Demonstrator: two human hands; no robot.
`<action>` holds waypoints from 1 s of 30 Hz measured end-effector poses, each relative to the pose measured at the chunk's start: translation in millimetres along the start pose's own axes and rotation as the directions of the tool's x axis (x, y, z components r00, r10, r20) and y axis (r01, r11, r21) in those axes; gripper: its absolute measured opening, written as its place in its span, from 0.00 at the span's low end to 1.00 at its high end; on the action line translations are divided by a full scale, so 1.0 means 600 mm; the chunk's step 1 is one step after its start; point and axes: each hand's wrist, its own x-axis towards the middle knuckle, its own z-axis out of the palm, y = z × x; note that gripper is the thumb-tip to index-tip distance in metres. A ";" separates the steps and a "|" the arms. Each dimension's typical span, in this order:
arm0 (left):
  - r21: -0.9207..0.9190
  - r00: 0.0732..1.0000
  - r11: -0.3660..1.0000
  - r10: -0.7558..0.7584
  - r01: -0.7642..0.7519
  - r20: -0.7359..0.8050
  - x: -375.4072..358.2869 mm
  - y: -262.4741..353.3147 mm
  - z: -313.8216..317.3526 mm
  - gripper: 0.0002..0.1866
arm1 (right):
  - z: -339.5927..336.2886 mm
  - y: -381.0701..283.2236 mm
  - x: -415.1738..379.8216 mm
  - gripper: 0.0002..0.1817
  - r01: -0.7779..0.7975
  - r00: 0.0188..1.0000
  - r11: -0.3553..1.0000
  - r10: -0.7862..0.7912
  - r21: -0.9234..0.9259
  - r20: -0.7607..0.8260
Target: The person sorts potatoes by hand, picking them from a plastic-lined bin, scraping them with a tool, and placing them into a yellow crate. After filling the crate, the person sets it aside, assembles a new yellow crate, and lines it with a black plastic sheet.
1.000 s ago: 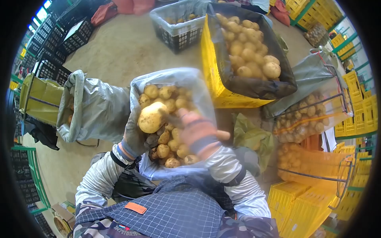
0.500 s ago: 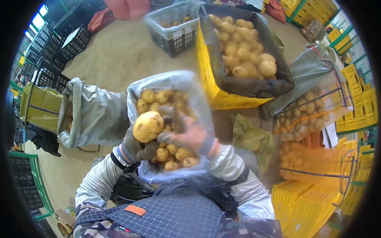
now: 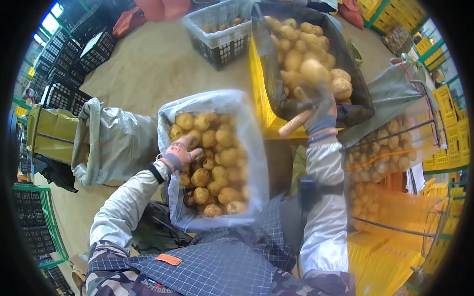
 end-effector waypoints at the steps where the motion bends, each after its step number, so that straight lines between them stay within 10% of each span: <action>1: 0.115 0.995 0.993 0.006 0.006 -0.103 0.025 0.000 -0.001 0.34 | 0.003 0.002 0.005 0.22 0.037 0.999 0.998 -0.036 0.051 -0.028; 8: 0.581 0.956 0.808 0.084 0.100 -0.281 0.217 -0.025 0.079 0.44 | 0.046 0.027 -0.068 0.23 0.085 0.983 0.913 -0.010 -0.399 0.186; 11: 0.160 0.972 0.961 -0.233 0.226 0.028 0.229 0.020 -0.010 0.41 | 0.044 0.045 -0.075 0.21 0.043 0.974 0.880 0.069 -0.474 0.217; 12: 0.057 0.991 0.989 -0.137 0.137 -0.012 0.220 0.010 -0.010 0.37 | 0.048 0.048 -0.083 0.20 0.013 0.970 0.863 0.112 -0.505 0.217; 13: -0.376 0.988 0.916 -0.102 0.138 0.114 0.200 0.009 -0.015 0.35 | 0.047 0.053 -0.086 0.20 0.060 0.957 0.816 0.116 -0.575 0.265; 15: -0.938 0.963 0.275 0.103 0.213 0.249 0.142 0.006 -0.029 0.32 | 0.042 0.091 -0.085 0.21 0.209 0.916 0.711 0.097 -0.671 0.388; 19: -0.899 0.849 -0.192 0.451 0.394 0.275 -0.023 0.081 -0.098 0.30 | 0.083 0.127 -0.143 0.26 0.430 0.846 0.483 0.080 -0.763 0.527; 23: -0.971 0.956 0.230 0.293 -0.059 0.012 -0.140 0.127 -0.124 0.39 | 0.146 0.083 -0.228 0.28 0.382 0.705 0.720 0.178 -0.579 0.687; 27: -0.894 0.956 0.363 0.223 -0.264 -0.191 -0.183 0.131 -0.110 0.45 | 0.174 0.051 -0.280 0.22 -0.335 0.678 0.693 0.647 -0.638 0.347; 30: -0.896 0.949 0.348 0.245 -0.276 -0.198 -0.198 0.145 -0.113 0.45 | 0.160 0.105 -0.313 0.20 -0.060 0.804 0.865 0.337 -0.497 0.490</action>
